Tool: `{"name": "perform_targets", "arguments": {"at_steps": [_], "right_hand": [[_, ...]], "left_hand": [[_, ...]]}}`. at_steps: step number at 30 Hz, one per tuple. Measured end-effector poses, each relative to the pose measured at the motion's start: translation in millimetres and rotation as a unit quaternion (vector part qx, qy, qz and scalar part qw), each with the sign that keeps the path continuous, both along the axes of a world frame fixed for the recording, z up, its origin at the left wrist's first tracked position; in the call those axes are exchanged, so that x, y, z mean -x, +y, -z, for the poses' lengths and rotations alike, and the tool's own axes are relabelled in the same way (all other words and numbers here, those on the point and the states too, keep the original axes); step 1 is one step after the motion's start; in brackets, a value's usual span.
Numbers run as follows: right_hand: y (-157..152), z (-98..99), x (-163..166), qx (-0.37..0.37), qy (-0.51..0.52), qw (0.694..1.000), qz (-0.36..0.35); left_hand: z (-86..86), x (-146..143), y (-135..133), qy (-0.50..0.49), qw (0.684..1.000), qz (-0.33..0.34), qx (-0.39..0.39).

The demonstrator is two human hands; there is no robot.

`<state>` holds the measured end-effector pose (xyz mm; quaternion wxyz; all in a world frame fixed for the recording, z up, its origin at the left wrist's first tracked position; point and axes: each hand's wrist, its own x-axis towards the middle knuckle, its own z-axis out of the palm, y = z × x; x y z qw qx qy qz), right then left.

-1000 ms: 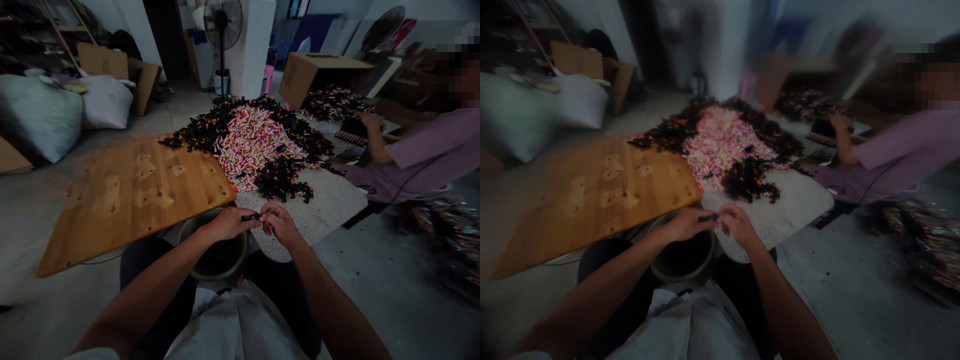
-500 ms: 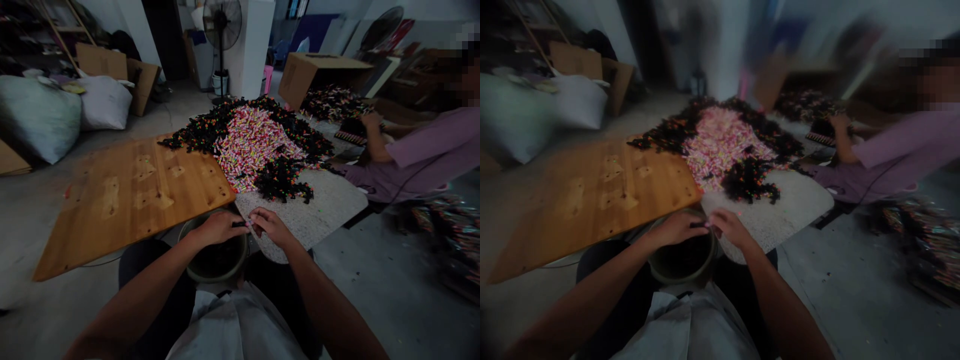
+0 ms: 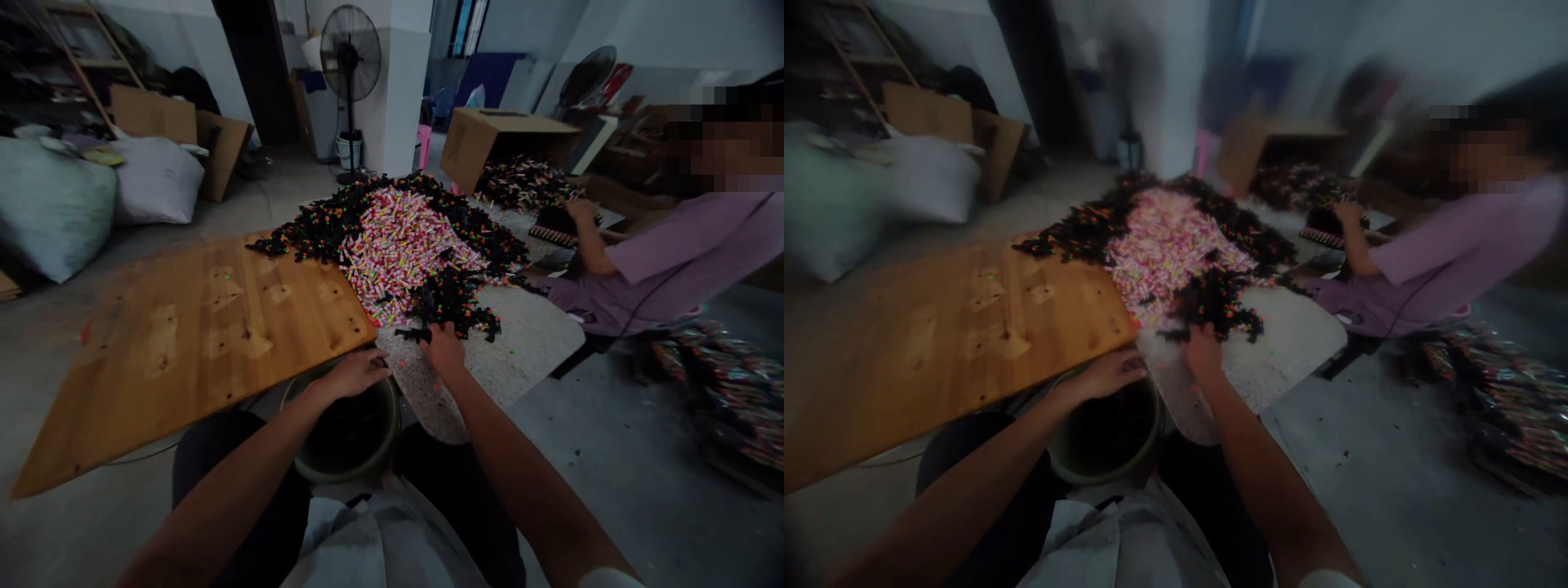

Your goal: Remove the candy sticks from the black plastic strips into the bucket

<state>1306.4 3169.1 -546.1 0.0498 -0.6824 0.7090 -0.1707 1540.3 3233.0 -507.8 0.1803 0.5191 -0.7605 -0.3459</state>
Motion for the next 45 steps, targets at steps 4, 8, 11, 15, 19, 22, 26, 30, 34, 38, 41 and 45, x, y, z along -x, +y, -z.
{"name": "perform_targets", "arguments": {"at_steps": [4,8,11,15,19,22,26,30,34,38,41,45], "right_hand": [[24,8.1,-2,0.045,-0.006,0.998,-0.048],[40,3.3,-2,0.071,-0.052,0.987,-0.136],[41,-4.8,-5,0.058,-0.124,0.963,-0.233],[23,-16.8,-11,0.044,-0.25,0.919,-0.301],[-9,-28.9,-24,0.046,-0.199,0.951,-0.232],[-28,-35.6,-39,0.013,-0.094,0.961,-0.258],[-40,-38.9,-55,-0.016,-0.005,0.963,-0.268],[-48,-37.5,-56,-0.022,-0.001,0.971,-0.237],[-52,-35.3,-48,-0.029,-0.002,0.977,-0.21],[-37,-34.3,-42,0.029,-0.169,0.971,-0.166],[-12,-34.9,-43,0.031,-0.431,0.885,-0.174],[20,-38.8,-43,-0.045,-0.616,0.759,-0.206]], "left_hand": [[17.2,29,-18,0.071,0.997,-0.036,0.007],[26.3,54,-22,0.177,0.981,-0.064,0.039],[23.3,60,-21,0.229,0.966,-0.089,0.079],[13.3,48,-21,0.29,0.942,-0.148,0.084],[7.6,26,-13,0.393,0.903,-0.173,-0.02],[4.4,16,-3,0.438,0.881,-0.149,-0.102],[-5.5,7,8,0.45,0.873,-0.131,-0.138],[-15.2,1,12,0.437,0.881,-0.123,-0.13],[-16.7,0,11,0.421,0.894,-0.117,-0.1],[-15.8,2,11,0.405,0.905,-0.111,-0.073],[-17.6,6,13,0.387,0.914,-0.106,-0.056],[-22.2,12,16,0.358,0.928,-0.09,-0.049]]}}
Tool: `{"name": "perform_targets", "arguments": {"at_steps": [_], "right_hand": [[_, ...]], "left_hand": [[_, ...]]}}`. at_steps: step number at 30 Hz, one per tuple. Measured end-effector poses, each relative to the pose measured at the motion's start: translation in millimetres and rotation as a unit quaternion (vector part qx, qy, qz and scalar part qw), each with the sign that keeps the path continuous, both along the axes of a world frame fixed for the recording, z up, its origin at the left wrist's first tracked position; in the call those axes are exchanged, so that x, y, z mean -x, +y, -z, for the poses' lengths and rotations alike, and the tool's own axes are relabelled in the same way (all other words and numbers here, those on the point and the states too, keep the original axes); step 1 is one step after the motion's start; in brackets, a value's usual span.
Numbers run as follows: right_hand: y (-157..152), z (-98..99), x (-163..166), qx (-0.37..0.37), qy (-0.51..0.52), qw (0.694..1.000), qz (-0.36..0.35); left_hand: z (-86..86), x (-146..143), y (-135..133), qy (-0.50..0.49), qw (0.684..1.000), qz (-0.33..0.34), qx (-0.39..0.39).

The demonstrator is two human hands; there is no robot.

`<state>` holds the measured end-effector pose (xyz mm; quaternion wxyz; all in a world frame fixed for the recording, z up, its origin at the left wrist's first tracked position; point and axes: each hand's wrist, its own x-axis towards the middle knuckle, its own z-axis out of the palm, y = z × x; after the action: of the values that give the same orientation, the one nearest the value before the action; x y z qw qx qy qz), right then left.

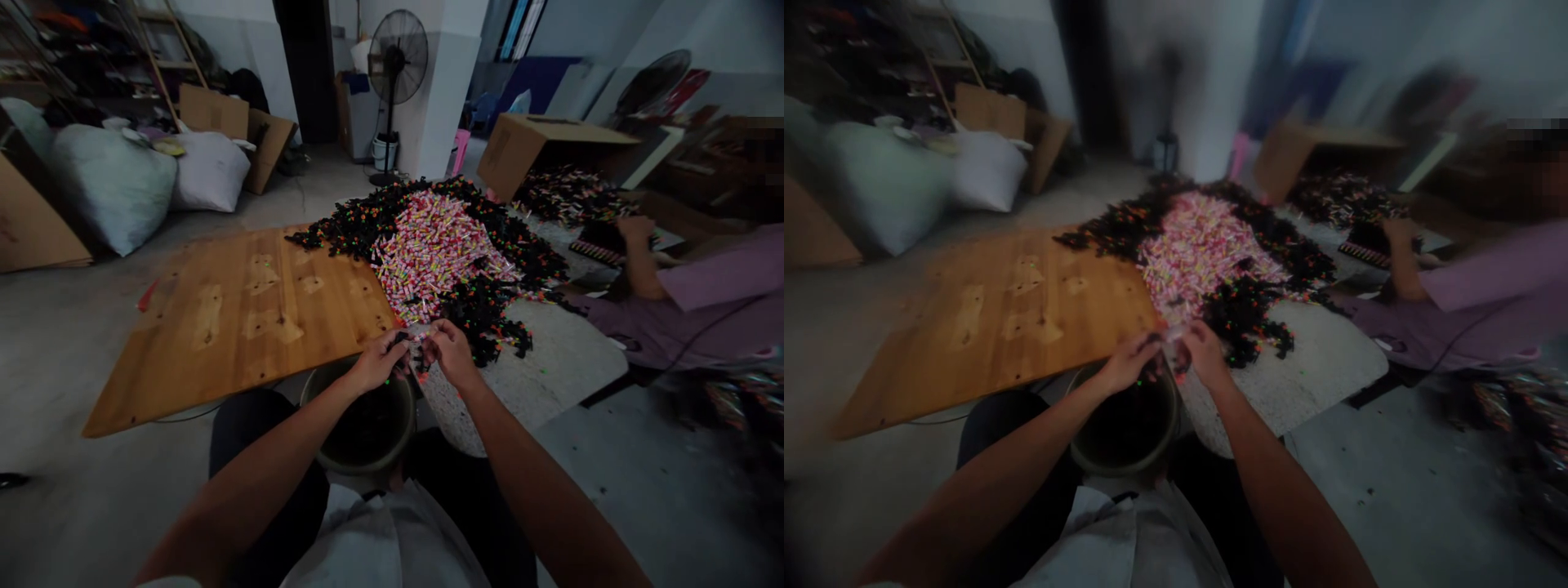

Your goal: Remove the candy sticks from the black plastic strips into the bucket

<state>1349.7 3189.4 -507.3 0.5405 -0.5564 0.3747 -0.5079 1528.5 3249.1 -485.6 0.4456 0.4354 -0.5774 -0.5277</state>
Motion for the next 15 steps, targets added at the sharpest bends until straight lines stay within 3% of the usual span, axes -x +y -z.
{"name": "perform_targets", "arguments": {"at_steps": [7,15], "right_hand": [[17,-12.1,3,-0.017,-0.074,0.997,-0.006],[25,-26.2,7,0.035,-0.006,0.999,0.035]], "left_hand": [[-6.7,6,7,-0.036,0.998,0.022,0.046],[-6.2,3,10,-0.035,0.998,0.041,0.039]]}}
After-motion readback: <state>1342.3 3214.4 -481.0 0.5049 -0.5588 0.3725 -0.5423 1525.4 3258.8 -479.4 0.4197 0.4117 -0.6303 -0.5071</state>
